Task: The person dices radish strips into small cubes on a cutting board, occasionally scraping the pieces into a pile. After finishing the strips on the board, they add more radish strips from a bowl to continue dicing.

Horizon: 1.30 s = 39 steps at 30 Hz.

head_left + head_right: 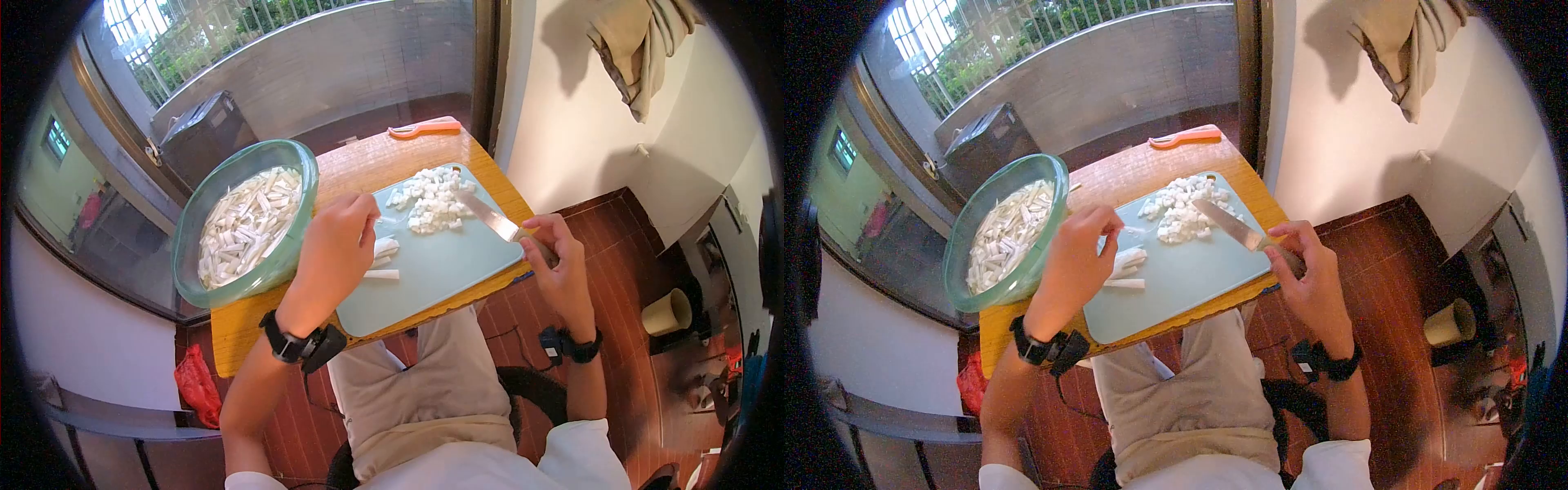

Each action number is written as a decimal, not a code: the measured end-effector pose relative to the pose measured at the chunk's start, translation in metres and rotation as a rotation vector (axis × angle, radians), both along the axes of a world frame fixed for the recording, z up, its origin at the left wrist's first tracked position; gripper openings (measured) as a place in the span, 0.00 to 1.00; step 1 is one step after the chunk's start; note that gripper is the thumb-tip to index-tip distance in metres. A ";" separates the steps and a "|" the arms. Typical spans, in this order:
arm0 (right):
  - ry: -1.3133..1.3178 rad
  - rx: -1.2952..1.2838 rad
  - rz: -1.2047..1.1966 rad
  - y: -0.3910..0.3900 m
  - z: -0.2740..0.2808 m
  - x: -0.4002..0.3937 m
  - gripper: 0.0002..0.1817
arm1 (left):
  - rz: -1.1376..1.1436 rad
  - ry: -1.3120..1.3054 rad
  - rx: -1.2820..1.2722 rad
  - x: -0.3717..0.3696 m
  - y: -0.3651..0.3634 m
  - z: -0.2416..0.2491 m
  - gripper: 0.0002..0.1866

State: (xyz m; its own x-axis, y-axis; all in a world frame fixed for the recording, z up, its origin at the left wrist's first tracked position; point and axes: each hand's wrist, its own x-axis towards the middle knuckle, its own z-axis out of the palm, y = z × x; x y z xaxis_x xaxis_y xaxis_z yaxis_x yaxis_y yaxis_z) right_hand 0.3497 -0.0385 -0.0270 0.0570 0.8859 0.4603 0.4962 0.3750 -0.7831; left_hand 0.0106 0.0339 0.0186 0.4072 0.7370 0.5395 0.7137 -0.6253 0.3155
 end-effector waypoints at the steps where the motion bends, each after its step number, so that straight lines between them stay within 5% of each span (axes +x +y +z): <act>1: 0.002 -0.002 0.002 0.000 0.000 -0.001 0.13 | 0.021 -0.057 0.031 -0.003 -0.008 0.003 0.05; 5: -0.007 -0.077 0.007 -0.004 0.007 -0.003 0.13 | 0.045 -0.142 0.135 -0.015 -0.048 0.005 0.07; 10: 0.016 -0.025 0.032 -0.001 0.001 -0.004 0.13 | -0.095 -0.069 -0.119 -0.040 -0.077 -0.017 0.10; 29: -0.005 -0.064 0.032 0.002 -0.009 -0.008 0.10 | -0.226 0.078 -0.217 -0.023 -0.059 -0.019 0.14; 39: -0.015 -0.056 0.042 0.002 -0.007 -0.011 0.09 | -0.021 0.092 -0.166 -0.025 -0.065 -0.019 0.12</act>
State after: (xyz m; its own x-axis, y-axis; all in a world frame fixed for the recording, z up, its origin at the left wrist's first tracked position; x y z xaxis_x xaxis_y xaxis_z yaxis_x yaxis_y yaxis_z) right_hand 0.3386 -0.0366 -0.0340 0.0129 0.9116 0.4109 0.4925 0.3518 -0.7960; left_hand -0.0148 -0.0310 -0.0008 0.4654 0.8039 0.3704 0.7319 -0.5848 0.3496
